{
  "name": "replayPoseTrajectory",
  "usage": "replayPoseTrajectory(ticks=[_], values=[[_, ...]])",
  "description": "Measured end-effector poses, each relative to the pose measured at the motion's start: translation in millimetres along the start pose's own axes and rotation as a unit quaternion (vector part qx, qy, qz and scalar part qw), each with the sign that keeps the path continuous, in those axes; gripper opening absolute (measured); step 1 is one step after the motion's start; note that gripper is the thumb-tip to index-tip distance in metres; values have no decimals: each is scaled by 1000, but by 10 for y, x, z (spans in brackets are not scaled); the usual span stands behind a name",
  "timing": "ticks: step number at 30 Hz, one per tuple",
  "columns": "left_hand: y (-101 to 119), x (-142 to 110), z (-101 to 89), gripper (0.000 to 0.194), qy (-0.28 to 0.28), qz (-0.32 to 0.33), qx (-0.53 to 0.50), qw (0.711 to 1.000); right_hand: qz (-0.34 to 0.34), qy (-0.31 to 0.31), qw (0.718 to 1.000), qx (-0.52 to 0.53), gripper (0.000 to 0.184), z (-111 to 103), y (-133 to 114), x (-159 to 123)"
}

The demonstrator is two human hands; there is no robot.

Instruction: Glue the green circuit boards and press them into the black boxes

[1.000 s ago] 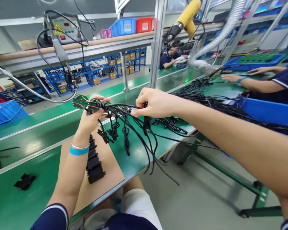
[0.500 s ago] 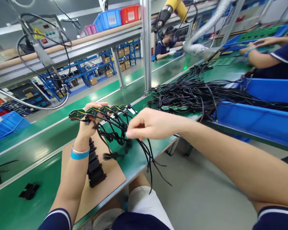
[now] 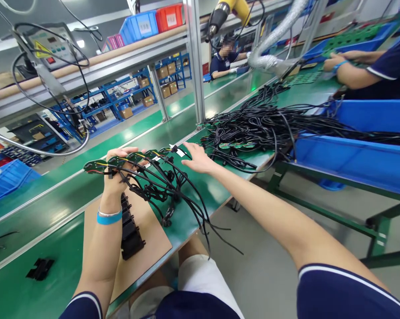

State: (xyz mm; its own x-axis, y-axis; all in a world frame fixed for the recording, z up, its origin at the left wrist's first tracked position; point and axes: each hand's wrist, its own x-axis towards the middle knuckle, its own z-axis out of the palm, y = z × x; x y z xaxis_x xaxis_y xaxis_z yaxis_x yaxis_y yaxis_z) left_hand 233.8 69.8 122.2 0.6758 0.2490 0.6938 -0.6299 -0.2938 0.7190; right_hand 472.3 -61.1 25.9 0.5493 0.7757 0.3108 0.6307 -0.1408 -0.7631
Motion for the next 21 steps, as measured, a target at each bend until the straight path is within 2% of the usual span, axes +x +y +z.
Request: replayPoseTrajectory(ticks=[2,4,6,8,11,13,14,17,19,21], values=[[27,-28,4,33,29,-1,22,999,-8,-20,1000,10,35,-79,-7,79],[51,-68,10,37,60,-3,49,997,-9,-37,999,27,29,-183,-46,74],[60,-107,20,37,89,-2,74,993,-10,-54,997,53,38,-249,-127,-36],[45,-136,38,34,105,7,88,990,-22,-90,992,89,49,-227,-249,-233],[-22,-165,72,30,110,21,93,989,-57,-160,976,138,70,-35,-458,-573],[-77,-190,90,31,107,26,103,989,-53,-174,974,135,83,102,-590,-733],[-102,-205,94,32,107,26,108,988,-37,-166,978,117,78,136,-657,-775],[-146,-256,66,37,98,4,113,989,11,-123,992,32,35,3,-936,-733],[-151,-297,-1,44,75,-30,103,991,2,-102,992,-72,22,-268,-1244,-604],[-146,-357,-104,52,43,-60,95,993,-24,-47,972,-230,20,-589,-1654,-458]])
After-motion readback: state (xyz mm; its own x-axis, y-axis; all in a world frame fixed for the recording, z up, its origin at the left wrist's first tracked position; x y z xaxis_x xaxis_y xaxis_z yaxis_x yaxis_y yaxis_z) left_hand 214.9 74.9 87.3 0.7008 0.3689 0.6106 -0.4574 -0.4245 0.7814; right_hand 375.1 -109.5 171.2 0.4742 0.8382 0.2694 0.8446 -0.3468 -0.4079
